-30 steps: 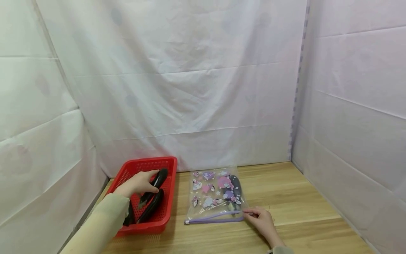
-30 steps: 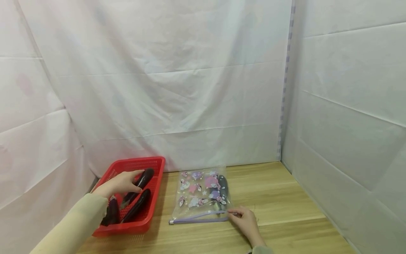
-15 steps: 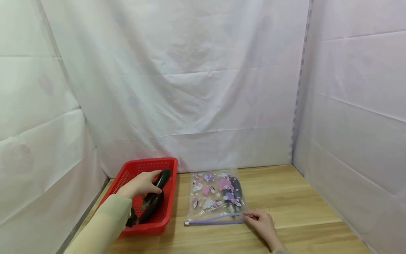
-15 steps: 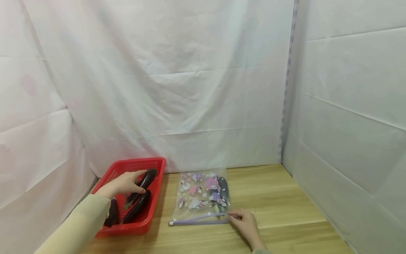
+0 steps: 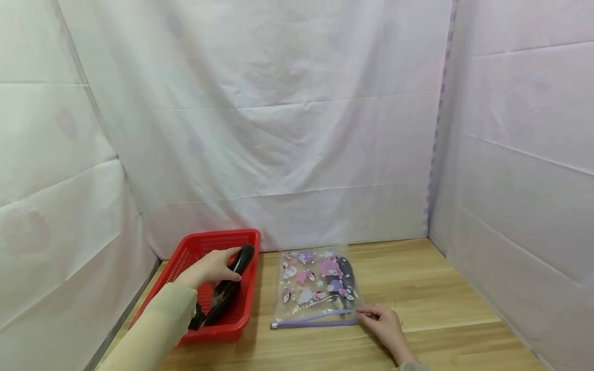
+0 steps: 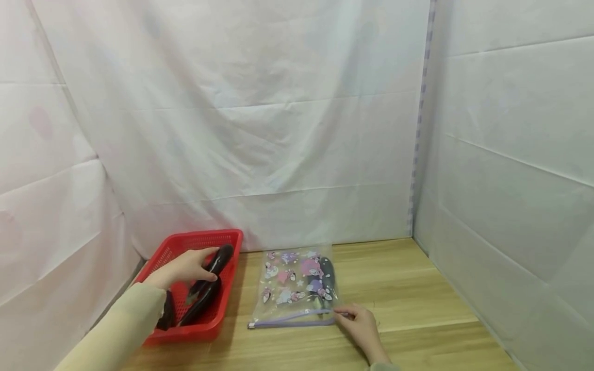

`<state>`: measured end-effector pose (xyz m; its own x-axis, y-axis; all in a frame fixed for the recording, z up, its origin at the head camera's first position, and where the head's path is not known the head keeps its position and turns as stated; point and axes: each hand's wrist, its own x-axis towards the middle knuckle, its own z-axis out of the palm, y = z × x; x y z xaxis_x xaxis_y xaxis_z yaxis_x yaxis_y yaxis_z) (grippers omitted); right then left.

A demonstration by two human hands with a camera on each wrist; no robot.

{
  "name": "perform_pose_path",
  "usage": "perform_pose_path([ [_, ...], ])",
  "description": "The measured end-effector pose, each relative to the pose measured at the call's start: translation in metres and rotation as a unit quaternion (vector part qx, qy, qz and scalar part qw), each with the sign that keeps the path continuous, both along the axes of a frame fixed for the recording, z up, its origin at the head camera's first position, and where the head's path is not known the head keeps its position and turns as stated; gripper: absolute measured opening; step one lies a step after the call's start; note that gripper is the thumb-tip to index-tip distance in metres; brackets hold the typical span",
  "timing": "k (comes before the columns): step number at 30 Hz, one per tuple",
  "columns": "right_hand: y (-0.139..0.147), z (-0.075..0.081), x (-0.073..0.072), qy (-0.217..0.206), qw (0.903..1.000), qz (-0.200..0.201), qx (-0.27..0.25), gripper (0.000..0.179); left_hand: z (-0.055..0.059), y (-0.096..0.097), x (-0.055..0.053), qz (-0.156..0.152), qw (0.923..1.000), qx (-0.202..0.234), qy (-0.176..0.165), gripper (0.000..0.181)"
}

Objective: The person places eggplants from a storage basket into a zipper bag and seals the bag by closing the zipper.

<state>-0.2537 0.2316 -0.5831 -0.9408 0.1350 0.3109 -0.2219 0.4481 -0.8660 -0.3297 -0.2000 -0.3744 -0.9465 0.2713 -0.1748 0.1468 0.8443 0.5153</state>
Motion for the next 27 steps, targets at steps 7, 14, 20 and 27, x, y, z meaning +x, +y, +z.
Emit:
perform_pose_path([
  [7,0.001,0.0,-0.001,-0.004,1.0,0.001,0.006,0.012,0.0,0.006,0.001,-0.002,1.0,0.002,0.001,0.082],
  [14,-0.001,0.001,0.0,0.004,0.9999,-0.006,0.012,0.013,0.003,0.009,0.004,-0.006,1.0,-0.002,-0.001,0.083],
  [20,-0.001,0.001,0.001,-0.001,0.9999,-0.007,0.007,0.013,0.002,0.011,0.004,-0.011,0.9999,-0.003,0.0,0.082],
  [27,0.0,0.001,0.0,0.001,1.0,-0.003,0.006,0.013,-0.002,0.013,0.004,-0.009,0.9999,0.003,0.002,0.083],
])
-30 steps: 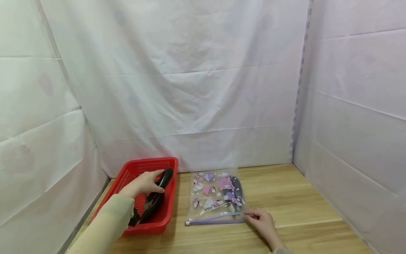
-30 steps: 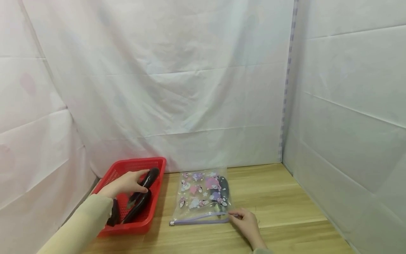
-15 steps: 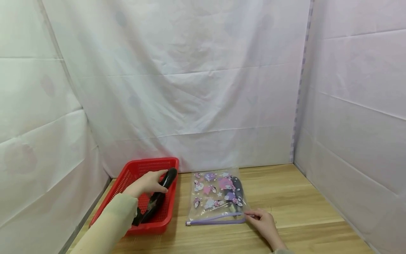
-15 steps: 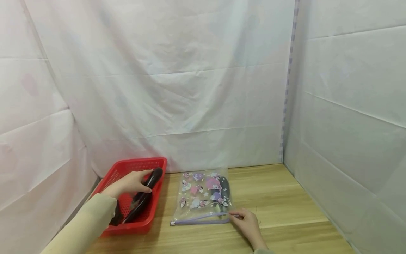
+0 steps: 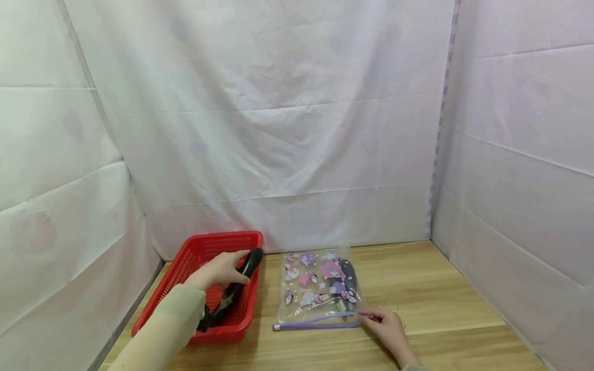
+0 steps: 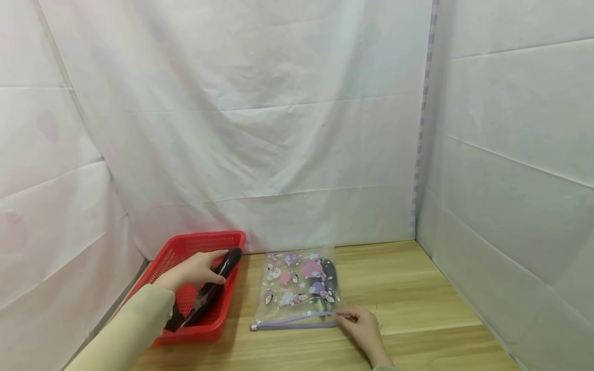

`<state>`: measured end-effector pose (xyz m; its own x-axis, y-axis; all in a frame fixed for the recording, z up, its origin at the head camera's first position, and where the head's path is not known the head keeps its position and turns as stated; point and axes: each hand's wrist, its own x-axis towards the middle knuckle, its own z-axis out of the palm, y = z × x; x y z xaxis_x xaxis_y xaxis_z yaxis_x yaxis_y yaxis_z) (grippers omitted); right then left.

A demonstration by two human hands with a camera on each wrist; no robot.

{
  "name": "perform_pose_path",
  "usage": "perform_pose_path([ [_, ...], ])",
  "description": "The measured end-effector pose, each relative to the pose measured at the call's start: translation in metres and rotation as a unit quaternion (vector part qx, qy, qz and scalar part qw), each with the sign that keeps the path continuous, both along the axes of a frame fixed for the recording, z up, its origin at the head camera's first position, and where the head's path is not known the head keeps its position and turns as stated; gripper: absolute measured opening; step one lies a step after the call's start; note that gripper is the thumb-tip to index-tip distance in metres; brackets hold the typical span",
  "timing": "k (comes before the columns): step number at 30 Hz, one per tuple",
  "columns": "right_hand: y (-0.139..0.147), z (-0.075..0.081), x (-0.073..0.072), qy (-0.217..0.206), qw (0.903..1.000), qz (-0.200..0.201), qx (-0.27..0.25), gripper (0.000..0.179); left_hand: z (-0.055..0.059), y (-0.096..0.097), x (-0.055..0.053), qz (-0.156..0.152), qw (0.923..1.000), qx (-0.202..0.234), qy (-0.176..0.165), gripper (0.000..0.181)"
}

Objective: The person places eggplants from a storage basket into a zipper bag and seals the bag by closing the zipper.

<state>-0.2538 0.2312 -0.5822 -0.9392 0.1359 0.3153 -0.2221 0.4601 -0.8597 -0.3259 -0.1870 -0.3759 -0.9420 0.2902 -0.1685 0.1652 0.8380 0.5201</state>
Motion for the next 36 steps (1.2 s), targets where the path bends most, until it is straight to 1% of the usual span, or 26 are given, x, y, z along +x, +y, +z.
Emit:
perform_pose_path([
  [8,0.001,0.0,-0.001,-0.002,1.0,0.001,0.0,0.013,0.0,0.007,-0.001,-0.004,1.0,-0.003,-0.003,0.083],
  [17,0.001,0.0,0.0,0.014,0.9999,0.005,-0.001,0.015,0.001,0.017,-0.001,-0.012,0.9999,0.002,-0.009,0.082],
  [20,0.001,-0.001,0.0,0.018,0.9998,0.005,0.0,0.015,0.001,0.021,-0.001,-0.019,0.9998,0.002,-0.007,0.083],
  [31,0.001,0.0,0.0,0.009,0.9999,0.012,0.003,0.014,-0.006,0.029,0.001,-0.021,0.9996,0.014,-0.016,0.086],
  [36,0.001,-0.001,0.0,0.008,0.9999,0.012,0.005,0.016,-0.008,0.034,0.002,-0.026,0.9993,0.015,-0.021,0.084],
])
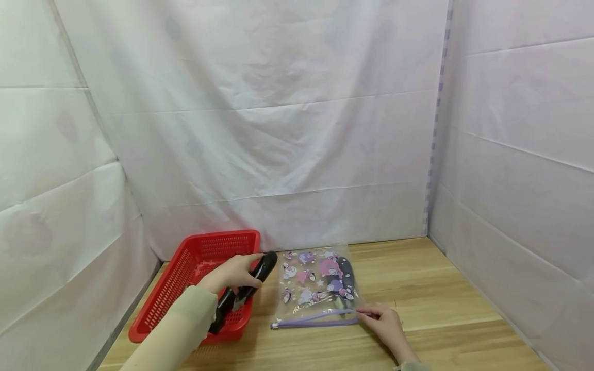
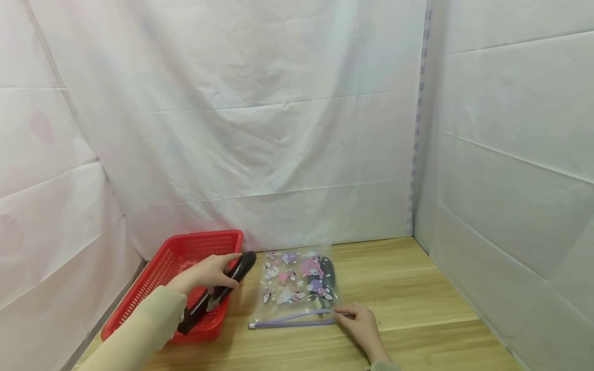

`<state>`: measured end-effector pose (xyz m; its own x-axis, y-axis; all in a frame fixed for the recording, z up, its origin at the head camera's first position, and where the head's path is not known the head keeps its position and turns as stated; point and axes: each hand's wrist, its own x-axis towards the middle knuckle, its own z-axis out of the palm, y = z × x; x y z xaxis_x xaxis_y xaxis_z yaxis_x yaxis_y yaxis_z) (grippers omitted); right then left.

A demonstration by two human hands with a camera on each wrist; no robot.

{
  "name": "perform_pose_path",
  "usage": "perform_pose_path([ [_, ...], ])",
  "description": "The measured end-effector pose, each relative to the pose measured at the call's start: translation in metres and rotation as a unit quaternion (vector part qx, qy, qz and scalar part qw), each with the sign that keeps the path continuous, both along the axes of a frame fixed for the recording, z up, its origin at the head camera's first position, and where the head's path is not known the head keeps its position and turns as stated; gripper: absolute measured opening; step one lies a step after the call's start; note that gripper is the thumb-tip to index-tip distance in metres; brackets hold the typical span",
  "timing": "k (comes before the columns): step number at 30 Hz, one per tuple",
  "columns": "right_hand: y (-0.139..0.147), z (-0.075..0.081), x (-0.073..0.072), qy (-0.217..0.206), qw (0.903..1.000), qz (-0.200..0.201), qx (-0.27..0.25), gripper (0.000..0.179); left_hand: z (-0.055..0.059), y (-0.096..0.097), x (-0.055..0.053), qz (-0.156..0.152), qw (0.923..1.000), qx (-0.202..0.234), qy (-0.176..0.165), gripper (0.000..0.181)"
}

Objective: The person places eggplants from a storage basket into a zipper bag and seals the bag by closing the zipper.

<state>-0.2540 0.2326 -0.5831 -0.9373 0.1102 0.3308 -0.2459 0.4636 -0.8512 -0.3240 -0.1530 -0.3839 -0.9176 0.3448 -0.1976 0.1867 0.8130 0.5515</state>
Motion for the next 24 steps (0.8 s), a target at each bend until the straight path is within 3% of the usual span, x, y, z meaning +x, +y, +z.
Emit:
perform_pose_path([
  [24,0.0,0.002,0.0,-0.01,1.0,-0.002,-0.002,0.015,0.004,0.019,0.009,-0.087,0.9959,0.016,0.021,0.076],
])
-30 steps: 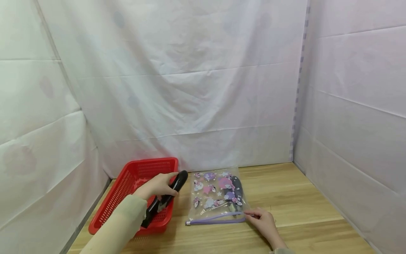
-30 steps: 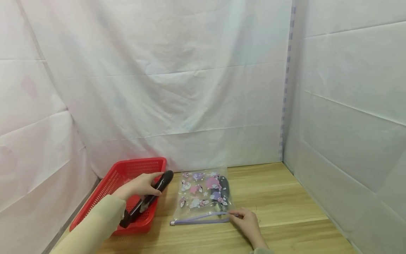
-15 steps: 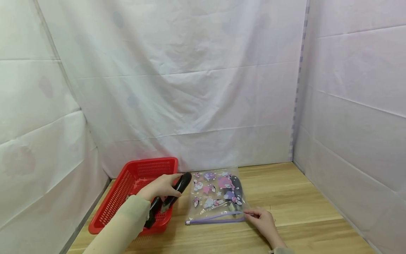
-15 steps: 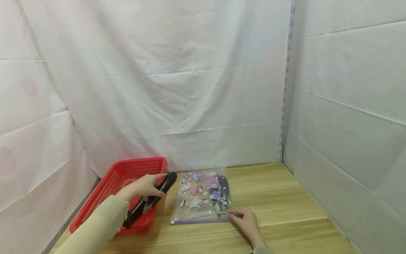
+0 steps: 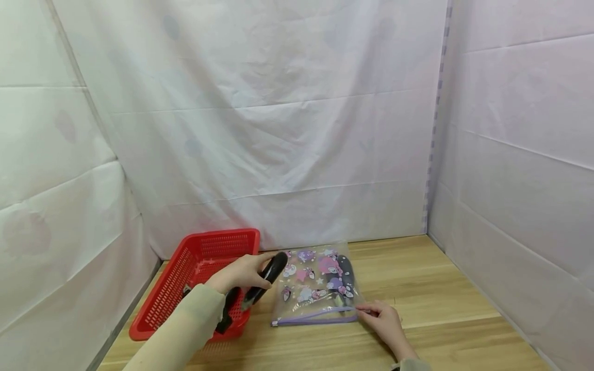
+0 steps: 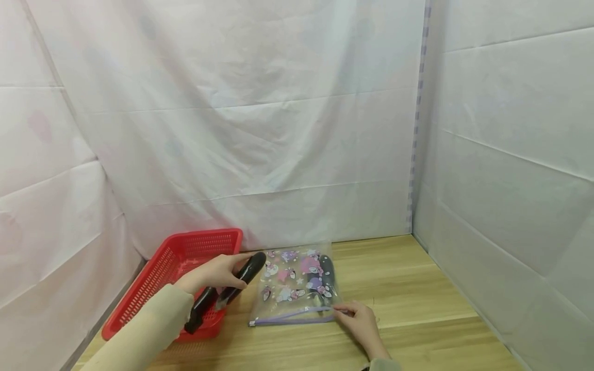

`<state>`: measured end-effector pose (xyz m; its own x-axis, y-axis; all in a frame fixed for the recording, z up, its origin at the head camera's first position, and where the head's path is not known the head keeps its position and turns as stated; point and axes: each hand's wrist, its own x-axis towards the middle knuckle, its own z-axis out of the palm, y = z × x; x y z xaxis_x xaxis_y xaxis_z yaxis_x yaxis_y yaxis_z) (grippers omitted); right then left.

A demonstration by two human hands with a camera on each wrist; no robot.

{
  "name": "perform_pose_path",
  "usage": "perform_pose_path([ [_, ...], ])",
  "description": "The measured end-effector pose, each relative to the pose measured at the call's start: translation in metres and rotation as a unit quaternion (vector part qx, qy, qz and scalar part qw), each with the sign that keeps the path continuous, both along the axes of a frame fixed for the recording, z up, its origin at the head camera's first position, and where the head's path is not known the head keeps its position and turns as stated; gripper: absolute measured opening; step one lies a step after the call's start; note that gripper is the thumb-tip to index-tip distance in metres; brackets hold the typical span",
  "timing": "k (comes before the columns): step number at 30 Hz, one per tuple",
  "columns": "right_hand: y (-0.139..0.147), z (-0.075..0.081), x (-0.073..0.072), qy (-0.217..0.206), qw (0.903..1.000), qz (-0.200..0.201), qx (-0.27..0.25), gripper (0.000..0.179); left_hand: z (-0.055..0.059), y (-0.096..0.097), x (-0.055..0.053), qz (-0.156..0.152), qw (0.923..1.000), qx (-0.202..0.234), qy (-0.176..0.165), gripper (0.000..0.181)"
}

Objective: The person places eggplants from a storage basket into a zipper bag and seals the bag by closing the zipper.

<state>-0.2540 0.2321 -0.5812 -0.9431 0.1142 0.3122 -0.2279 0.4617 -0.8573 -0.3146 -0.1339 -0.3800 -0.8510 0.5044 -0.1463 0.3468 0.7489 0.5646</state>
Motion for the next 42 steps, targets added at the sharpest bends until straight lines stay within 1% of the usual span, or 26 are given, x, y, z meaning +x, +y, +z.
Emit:
perform_pose_path([
  [5,-0.001,-0.001,-0.001,0.01,0.9999,0.002,0.003,0.016,-0.002,0.004,0.0,-0.014,0.9996,-0.016,0.017,0.079],
  [8,-0.002,-0.002,-0.001,0.014,0.9999,0.003,0.003,0.017,-0.003,0.006,0.0,-0.023,0.9992,-0.019,0.027,0.08],
  [12,-0.003,-0.002,-0.001,0.02,0.9998,0.004,0.002,0.017,-0.004,0.01,0.002,-0.03,0.9992,-0.015,0.023,0.08],
  [19,-0.003,-0.001,-0.001,0.021,0.9998,-0.001,0.005,0.017,-0.003,0.016,0.007,-0.03,0.9995,-0.01,0.006,0.079],
  [22,-0.003,-0.001,0.0,0.021,0.9998,-0.004,0.005,0.016,-0.004,0.018,0.008,-0.045,0.9989,-0.006,0.014,0.077],
  [26,-0.003,-0.001,-0.001,0.025,0.9997,-0.003,0.006,0.016,-0.006,0.021,0.01,-0.062,0.9976,-0.012,0.031,0.076],
  [32,-0.003,-0.002,-0.002,0.03,0.9995,-0.001,0.008,0.017,-0.014,0.026,0.012,-0.078,0.9957,-0.024,0.043,0.081],
  [34,-0.003,-0.003,-0.001,0.029,0.9995,0.0,0.008,0.017,-0.017,0.028,0.015,-0.078,0.9963,-0.018,0.031,0.082],
  [39,-0.001,-0.005,-0.001,0.021,0.9998,0.001,0.003,0.016,-0.023,0.031,0.021,-0.072,0.9973,0.005,-0.012,0.082],
  [42,0.0,-0.004,-0.001,0.011,0.9999,-0.001,0.001,0.016,-0.026,0.035,0.024,-0.082,0.9966,0.002,-0.01,0.083],
])
